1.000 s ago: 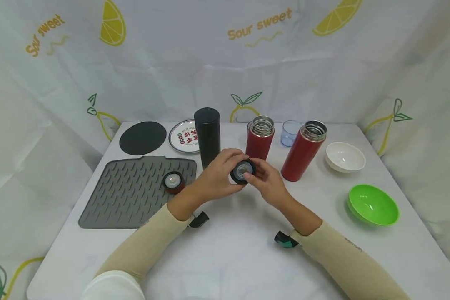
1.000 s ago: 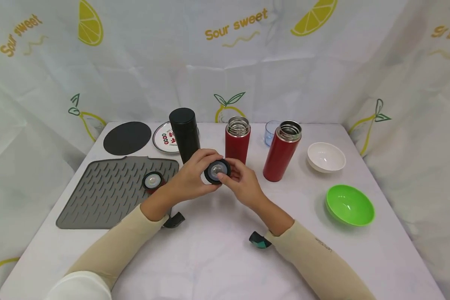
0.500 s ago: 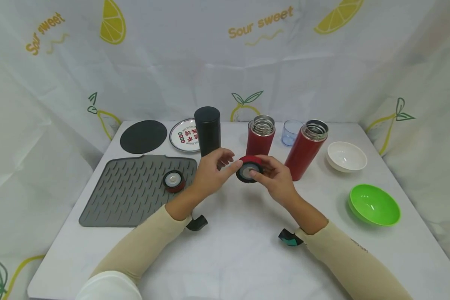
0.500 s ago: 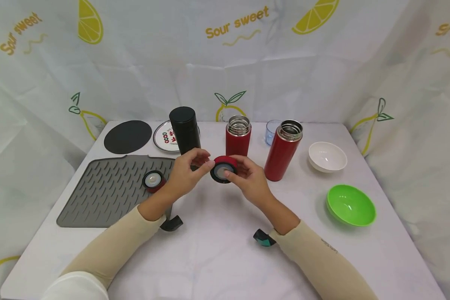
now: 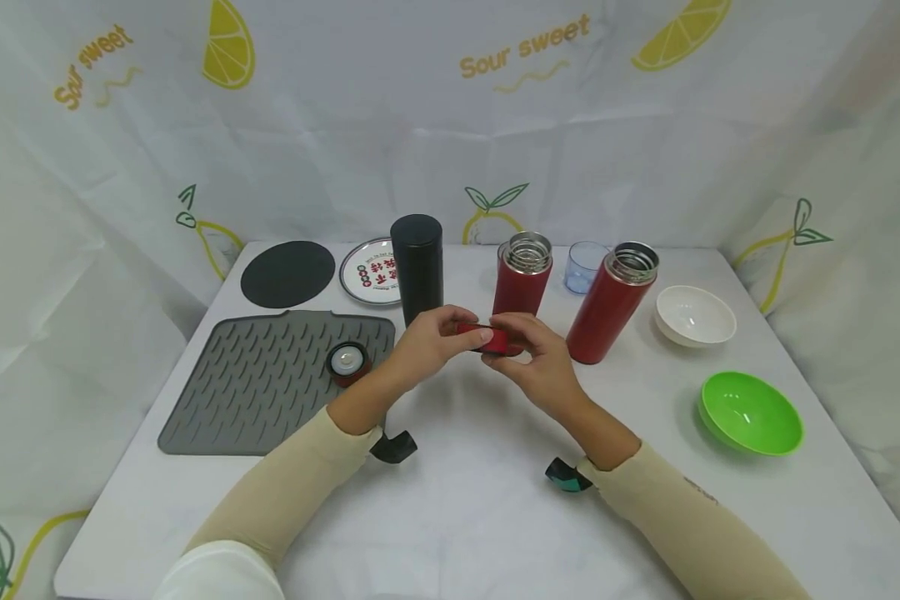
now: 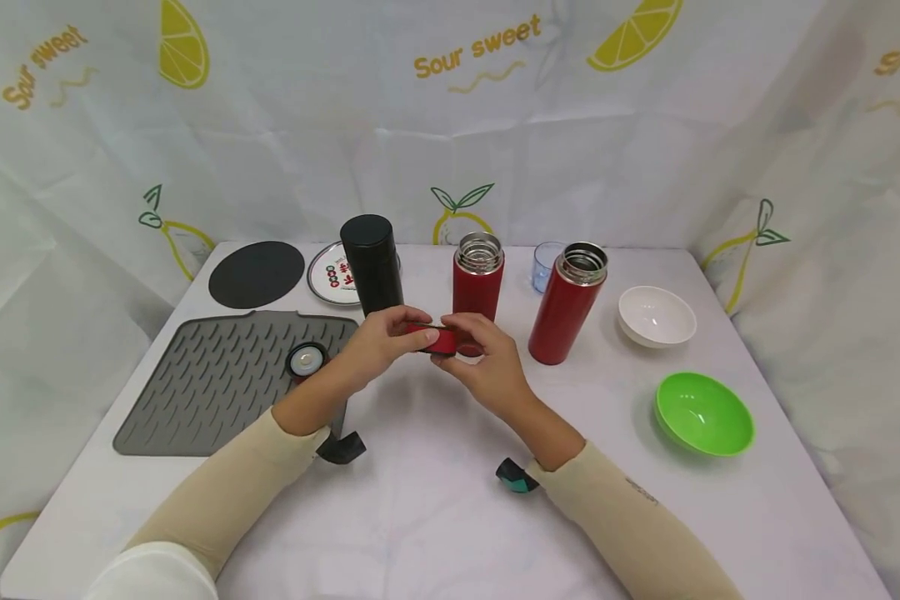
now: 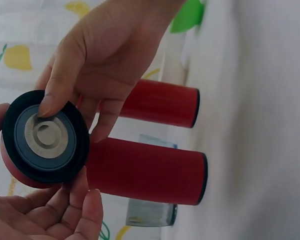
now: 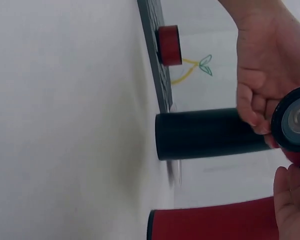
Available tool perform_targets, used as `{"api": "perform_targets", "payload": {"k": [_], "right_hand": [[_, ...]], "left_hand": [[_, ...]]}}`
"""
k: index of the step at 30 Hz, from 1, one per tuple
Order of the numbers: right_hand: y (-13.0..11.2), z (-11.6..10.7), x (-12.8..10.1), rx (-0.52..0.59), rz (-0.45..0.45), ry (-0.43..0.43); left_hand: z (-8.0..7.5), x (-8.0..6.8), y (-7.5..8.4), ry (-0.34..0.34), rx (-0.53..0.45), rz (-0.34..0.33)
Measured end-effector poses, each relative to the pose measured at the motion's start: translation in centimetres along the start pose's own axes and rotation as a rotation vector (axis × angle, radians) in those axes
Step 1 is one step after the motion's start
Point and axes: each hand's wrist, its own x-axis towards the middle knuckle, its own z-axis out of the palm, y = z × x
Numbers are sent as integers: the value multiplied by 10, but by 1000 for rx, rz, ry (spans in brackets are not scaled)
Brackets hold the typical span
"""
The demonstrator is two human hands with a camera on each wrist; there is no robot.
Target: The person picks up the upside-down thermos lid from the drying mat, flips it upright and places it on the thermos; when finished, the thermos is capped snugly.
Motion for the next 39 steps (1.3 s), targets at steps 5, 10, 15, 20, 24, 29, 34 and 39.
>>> {"api": "perform_targets", "payload": {"k": [5, 10, 15, 20, 24, 29, 34, 39], "right_hand": [[2, -10, -1, -19, -19, 95], [17, -16, 4, -1, -53, 254], [51, -15, 17, -9, -2, 382], [77, -13, 29, 51, 135, 376], [85, -10, 34, 91, 248, 305], [92, -6, 32, 89, 332, 247], [94, -6, 34, 81, 324, 246], [97, -6, 37, 49, 330, 252]], "left_hand": [[-7, 4, 14, 61, 5, 152], [-8, 15, 38, 137, -39, 346], [-3, 36, 57, 222, -74, 501], [5, 60, 62, 292, -112, 515], [14, 74, 61, 313, -165, 471], [23, 83, 52, 315, -184, 441], [27, 88, 50, 328, -124, 502], [29, 90, 49, 344, -45, 517]]}}
